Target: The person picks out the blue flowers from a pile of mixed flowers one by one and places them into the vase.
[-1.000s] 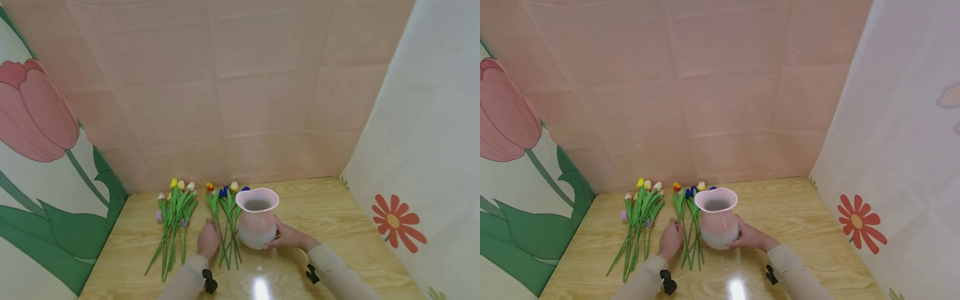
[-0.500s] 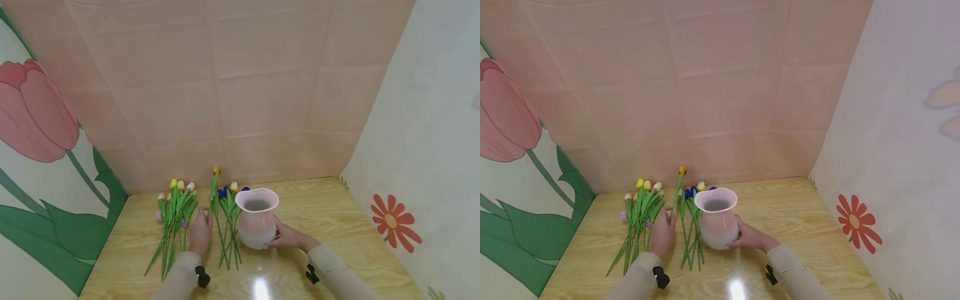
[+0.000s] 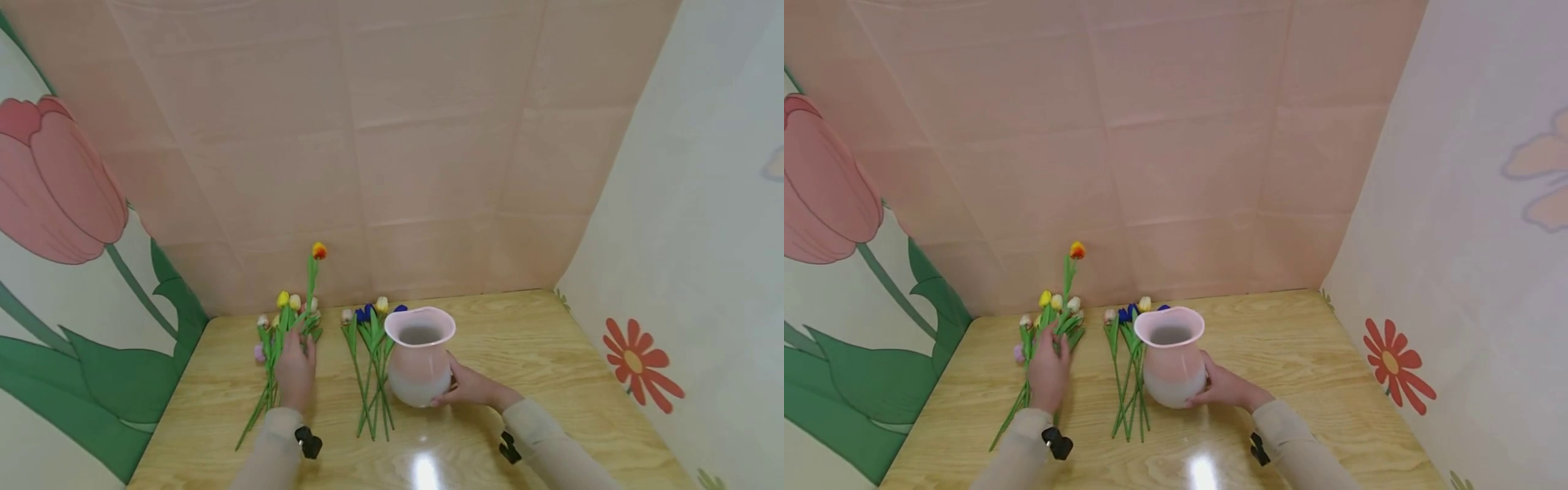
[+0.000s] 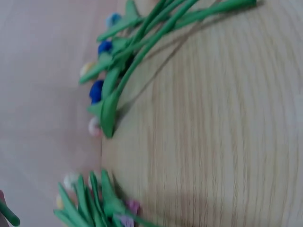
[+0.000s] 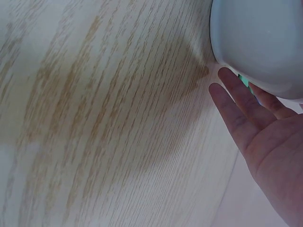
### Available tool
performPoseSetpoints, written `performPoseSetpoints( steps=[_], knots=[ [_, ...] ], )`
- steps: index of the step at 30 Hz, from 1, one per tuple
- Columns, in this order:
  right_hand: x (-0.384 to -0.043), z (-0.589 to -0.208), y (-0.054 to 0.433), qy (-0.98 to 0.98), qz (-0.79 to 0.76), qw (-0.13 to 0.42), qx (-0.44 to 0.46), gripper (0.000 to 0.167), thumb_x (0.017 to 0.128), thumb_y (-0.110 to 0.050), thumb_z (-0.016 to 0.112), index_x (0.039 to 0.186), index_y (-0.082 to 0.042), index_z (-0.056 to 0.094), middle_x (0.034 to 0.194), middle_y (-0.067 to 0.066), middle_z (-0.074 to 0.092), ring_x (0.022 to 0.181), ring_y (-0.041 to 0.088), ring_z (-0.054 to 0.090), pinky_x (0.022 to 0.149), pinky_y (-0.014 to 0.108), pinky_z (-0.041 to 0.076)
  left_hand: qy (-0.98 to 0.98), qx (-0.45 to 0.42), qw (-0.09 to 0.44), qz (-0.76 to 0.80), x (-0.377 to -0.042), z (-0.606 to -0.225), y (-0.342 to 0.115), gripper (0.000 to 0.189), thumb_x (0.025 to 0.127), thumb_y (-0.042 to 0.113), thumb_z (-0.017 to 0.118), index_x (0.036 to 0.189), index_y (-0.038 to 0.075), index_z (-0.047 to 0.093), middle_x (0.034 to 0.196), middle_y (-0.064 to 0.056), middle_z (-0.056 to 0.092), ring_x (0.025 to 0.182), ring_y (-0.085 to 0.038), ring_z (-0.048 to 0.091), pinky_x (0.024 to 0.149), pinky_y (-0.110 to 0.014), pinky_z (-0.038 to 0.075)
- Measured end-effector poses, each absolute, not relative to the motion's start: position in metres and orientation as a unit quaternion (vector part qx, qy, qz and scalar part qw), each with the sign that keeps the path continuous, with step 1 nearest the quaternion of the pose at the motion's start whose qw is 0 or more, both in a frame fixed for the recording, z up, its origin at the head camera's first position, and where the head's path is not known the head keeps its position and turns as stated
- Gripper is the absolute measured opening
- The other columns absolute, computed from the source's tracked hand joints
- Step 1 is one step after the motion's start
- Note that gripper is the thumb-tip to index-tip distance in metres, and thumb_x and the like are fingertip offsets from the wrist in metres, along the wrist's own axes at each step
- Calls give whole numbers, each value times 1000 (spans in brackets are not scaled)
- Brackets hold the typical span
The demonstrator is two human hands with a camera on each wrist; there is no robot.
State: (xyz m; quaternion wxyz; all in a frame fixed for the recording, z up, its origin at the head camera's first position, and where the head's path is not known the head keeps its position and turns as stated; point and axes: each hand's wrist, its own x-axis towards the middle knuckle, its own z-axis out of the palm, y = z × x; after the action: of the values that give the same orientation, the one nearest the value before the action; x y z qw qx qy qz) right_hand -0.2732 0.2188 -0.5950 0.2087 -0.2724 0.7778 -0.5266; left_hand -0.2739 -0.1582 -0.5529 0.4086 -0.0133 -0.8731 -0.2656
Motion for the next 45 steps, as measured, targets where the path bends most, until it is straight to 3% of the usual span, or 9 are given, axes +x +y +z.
performPoseSetpoints(
  steps=[8,16,25,34,40,45],
  knots=[
    [-272,-592,218,778,-528,207,-272,105,79,-17,81,153,-19,5,143,15,40,119,28,52,89,34,50,-874,28,413,-256,-272,-559,-193,40,91,9,63,131,7,56,97,-13,62,61,-23,52,41,-31,38],
    [-273,-593,218,781,-525,205,-270,106,78,-19,81,153,-19,6,143,15,39,119,29,51,89,34,50,-890,36,401,-214,-272,-575,-215,44,86,3,69,128,8,60,90,-12,59,58,-22,53,43,-35,43],
    [-275,-596,220,780,-523,207,-275,105,79,-17,81,153,-20,6,142,14,40,119,28,52,89,34,49,-914,51,353,-193,-268,-583,-222,39,84,4,68,122,6,65,94,-14,61,61,-24,55,48,-40,47],
    [-273,-592,218,782,-519,209,-275,106,79,-17,80,153,-22,5,145,13,37,121,29,50,90,34,49,-942,66,261,-198,-266,-596,-226,40,82,6,68,122,8,64,96,-22,63,62,-32,60,44,-43,45],
    [-272,-592,218,782,-520,209,-272,105,79,-17,80,153,-21,6,144,14,38,121,29,49,91,34,48,-963,90,150,-204,-266,-597,-228,39,83,6,65,122,7,63,115,-28,59,71,-39,64,47,-46,47],
    [-272,-591,218,781,-523,211,-270,105,80,-17,80,153,-22,5,145,13,37,122,29,49,91,35,47,-966,99,123,-204,-266,-596,-228,39,86,3,59,124,7,62,123,-30,56,80,-43,65,51,-49,50]
  ],
)
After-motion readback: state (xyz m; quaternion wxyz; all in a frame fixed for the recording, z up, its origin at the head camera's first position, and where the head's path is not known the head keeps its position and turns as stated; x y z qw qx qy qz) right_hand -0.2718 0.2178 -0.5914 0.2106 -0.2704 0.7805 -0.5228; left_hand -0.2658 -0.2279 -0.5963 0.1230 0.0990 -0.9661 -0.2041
